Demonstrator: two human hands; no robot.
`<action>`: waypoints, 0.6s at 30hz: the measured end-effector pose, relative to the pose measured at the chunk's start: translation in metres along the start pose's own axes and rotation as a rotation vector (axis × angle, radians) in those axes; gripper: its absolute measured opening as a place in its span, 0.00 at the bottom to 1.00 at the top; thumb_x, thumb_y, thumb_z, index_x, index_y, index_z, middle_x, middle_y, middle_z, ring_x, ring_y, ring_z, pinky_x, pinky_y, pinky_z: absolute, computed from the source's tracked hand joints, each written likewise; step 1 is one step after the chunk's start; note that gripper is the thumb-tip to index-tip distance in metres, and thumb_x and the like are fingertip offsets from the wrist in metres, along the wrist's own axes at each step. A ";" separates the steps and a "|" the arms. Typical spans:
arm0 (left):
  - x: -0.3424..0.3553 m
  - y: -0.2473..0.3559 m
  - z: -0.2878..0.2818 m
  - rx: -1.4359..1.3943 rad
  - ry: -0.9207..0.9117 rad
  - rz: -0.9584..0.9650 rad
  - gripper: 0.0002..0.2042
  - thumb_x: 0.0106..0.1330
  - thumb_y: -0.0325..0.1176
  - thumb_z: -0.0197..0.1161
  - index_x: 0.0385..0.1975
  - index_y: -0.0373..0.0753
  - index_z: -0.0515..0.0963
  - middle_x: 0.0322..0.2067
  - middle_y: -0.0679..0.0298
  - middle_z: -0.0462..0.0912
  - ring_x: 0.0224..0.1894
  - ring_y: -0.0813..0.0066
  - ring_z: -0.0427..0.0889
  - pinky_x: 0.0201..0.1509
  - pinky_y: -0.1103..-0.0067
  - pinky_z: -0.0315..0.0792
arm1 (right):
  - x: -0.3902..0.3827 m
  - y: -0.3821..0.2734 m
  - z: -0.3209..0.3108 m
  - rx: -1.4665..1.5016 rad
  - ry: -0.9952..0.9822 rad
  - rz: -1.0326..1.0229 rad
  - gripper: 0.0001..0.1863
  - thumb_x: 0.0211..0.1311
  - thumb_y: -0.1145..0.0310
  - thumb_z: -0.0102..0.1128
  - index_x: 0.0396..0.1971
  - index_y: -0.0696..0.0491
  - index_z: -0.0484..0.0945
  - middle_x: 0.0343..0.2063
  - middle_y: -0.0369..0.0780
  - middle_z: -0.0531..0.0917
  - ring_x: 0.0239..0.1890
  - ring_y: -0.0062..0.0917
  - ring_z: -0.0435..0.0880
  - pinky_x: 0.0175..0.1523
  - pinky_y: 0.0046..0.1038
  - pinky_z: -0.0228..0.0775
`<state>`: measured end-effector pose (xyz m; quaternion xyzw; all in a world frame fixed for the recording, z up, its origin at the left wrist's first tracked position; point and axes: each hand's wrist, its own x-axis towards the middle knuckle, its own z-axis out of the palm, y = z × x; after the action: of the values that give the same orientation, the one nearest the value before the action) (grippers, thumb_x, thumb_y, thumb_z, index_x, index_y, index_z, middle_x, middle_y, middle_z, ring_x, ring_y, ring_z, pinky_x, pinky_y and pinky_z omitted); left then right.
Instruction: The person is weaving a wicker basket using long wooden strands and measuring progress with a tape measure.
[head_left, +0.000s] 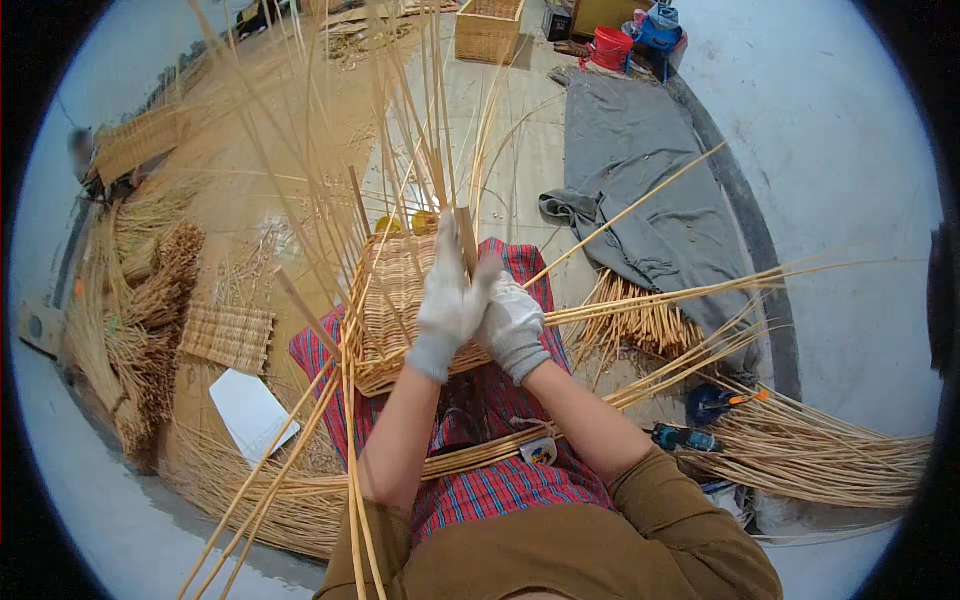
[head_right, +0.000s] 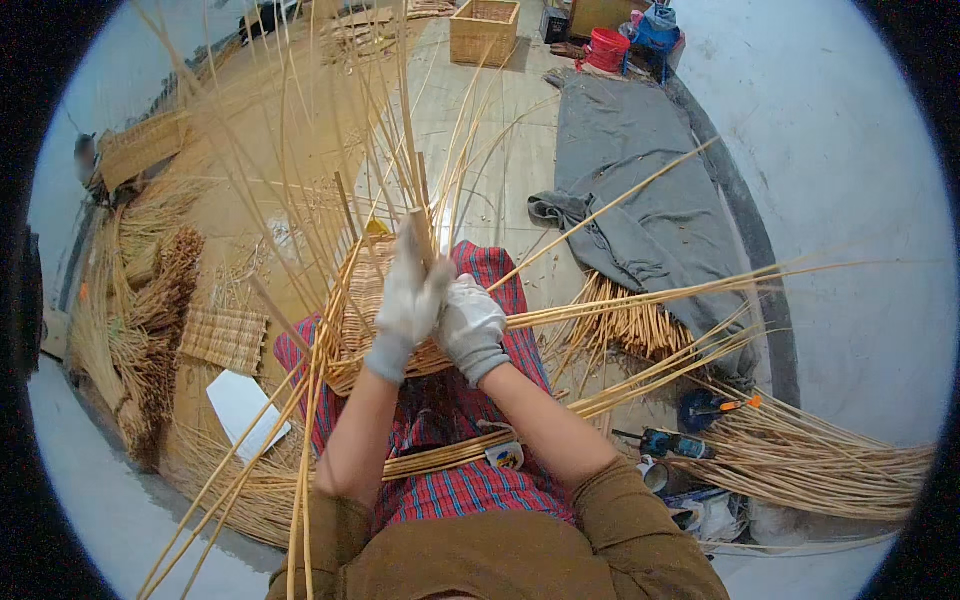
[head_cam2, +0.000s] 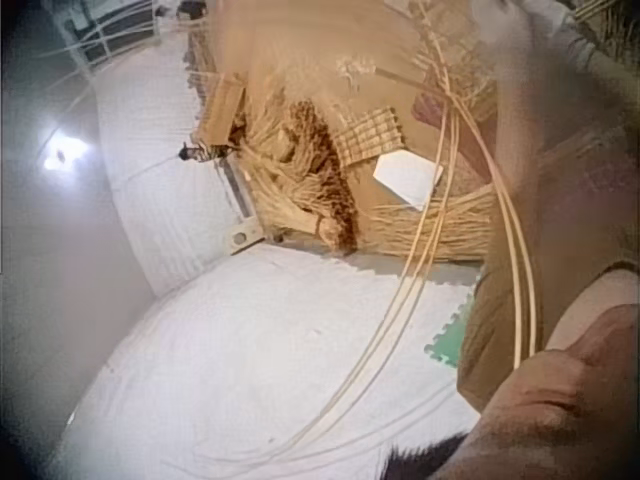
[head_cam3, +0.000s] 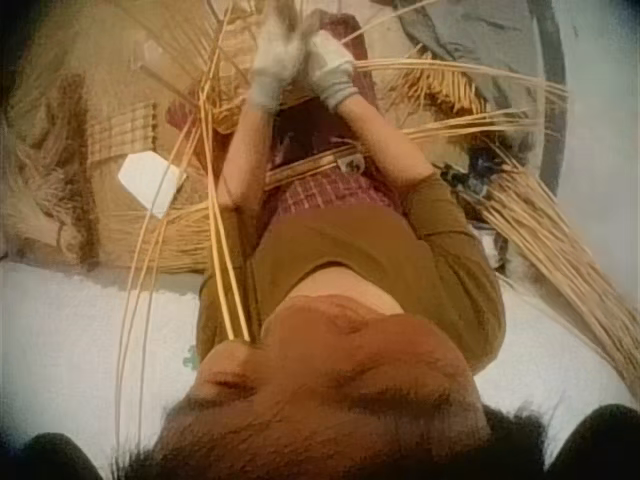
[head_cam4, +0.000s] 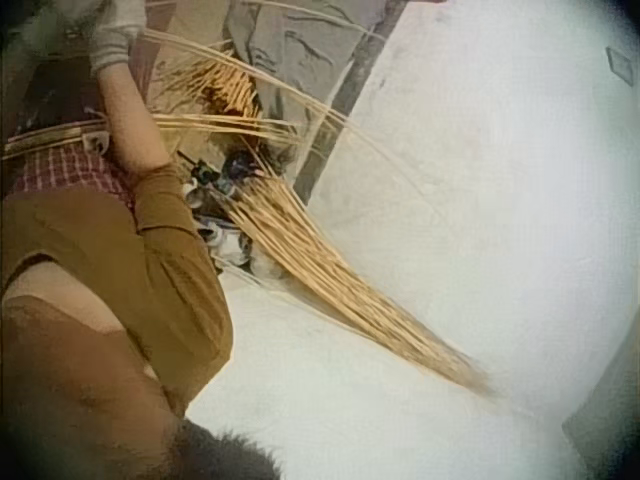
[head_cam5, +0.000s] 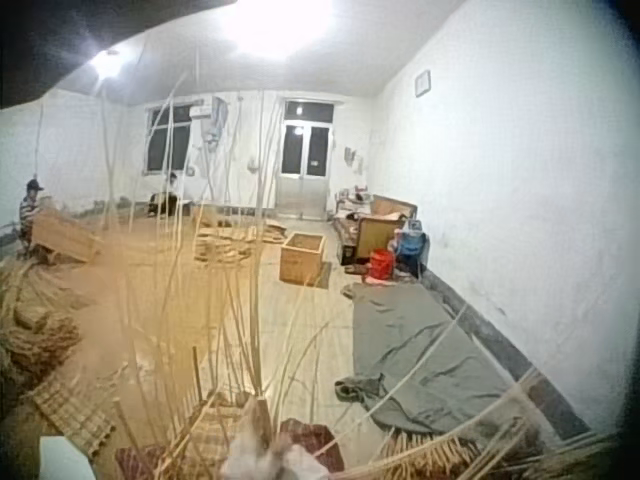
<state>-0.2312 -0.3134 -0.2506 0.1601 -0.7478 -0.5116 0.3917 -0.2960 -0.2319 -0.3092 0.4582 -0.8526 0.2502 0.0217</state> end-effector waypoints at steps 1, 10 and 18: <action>-0.021 -0.001 0.004 0.074 0.050 0.118 0.33 0.64 0.34 0.66 0.66 0.30 0.59 0.46 0.49 0.79 0.55 0.62 0.78 0.61 0.71 0.69 | 0.002 0.007 -0.003 0.014 -0.116 0.032 0.14 0.59 0.58 0.58 0.40 0.51 0.75 0.37 0.45 0.80 0.37 0.40 0.80 0.40 0.40 0.73; -0.190 -0.099 -0.165 -0.333 0.796 -0.471 0.19 0.73 0.38 0.51 0.59 0.37 0.69 0.50 0.54 0.79 0.53 0.60 0.79 0.60 0.68 0.73 | -0.006 -0.026 -0.063 -0.204 -0.423 -0.237 0.26 0.45 0.38 0.66 0.33 0.47 0.83 0.30 0.36 0.81 0.40 0.27 0.78 0.54 0.35 0.60; 0.018 -0.058 -0.198 -0.944 0.377 -0.310 0.20 0.74 0.44 0.47 0.56 0.37 0.73 0.49 0.52 0.80 0.49 0.59 0.81 0.59 0.62 0.74 | 0.148 -0.034 -0.116 -0.215 -0.442 -0.371 0.34 0.41 0.31 0.65 0.33 0.48 0.87 0.32 0.40 0.87 0.37 0.35 0.86 0.38 0.38 0.76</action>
<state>-0.1041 -0.4764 -0.2608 0.1643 -0.3204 -0.8066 0.4688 -0.3770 -0.3092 -0.1544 0.6446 -0.7600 0.0447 -0.0704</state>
